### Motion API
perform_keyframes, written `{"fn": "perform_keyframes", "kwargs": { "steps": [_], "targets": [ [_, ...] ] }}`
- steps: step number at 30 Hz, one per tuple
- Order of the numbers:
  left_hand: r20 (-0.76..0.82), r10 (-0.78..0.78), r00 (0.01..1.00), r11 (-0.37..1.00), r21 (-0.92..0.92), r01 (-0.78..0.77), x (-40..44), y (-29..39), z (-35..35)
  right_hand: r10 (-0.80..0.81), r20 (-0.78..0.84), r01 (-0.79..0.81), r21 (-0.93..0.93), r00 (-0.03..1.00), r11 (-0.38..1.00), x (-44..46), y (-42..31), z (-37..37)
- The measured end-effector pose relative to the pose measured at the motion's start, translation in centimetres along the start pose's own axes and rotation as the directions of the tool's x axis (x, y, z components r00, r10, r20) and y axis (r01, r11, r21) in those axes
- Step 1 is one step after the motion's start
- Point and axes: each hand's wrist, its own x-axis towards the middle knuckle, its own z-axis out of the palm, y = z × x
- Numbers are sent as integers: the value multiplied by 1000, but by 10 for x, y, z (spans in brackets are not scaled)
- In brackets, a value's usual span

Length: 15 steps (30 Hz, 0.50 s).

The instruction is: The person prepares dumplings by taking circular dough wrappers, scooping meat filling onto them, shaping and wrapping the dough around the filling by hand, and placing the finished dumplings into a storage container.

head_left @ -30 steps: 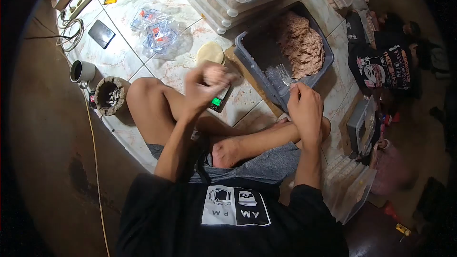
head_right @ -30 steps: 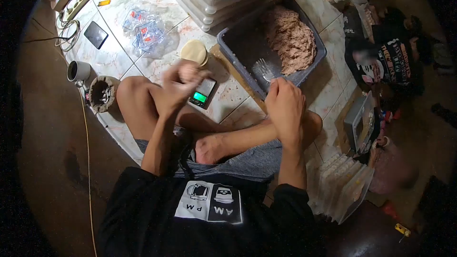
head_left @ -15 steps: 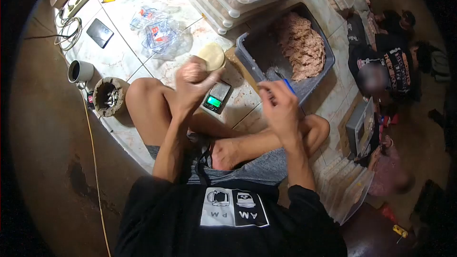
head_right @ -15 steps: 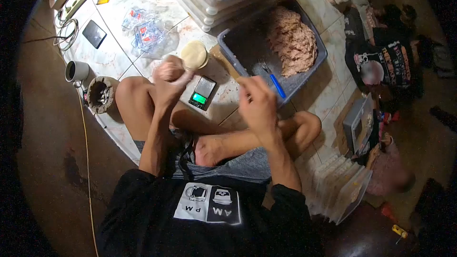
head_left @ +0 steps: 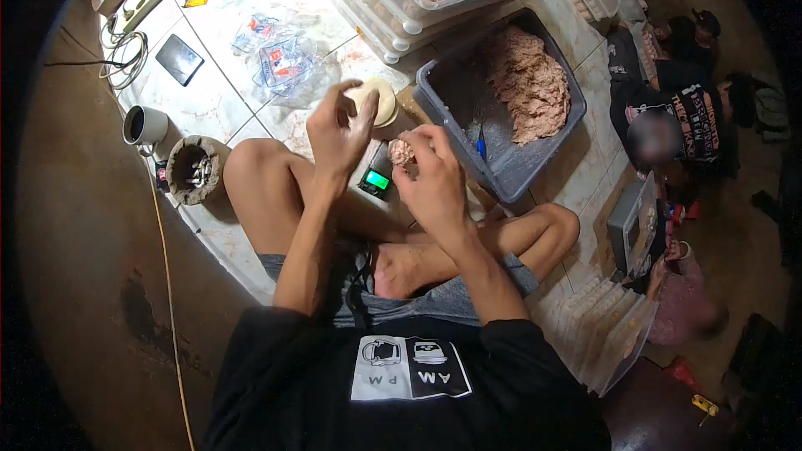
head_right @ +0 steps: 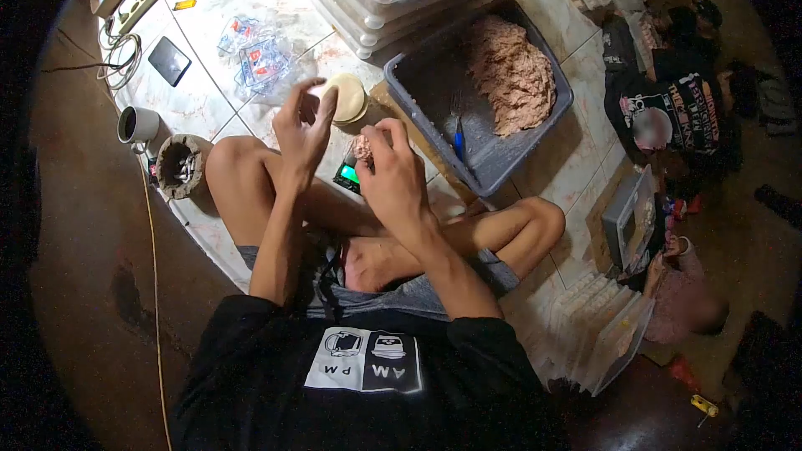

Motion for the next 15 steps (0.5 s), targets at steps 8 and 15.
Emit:
{"fn": "perform_keyframes", "kwargs": {
  "steps": [8, 15],
  "targets": [
    [154, 409, 900, 822, 367, -436, 8, -34, 27, 125, 179, -88, -203, 976, 975, -19, 74, 61],
    [102, 422, 901, 850, 300, -432, 11, -32, 29, 203, -233, -276, -343, 951, 898, 40, 99, -58]
  ]
}}
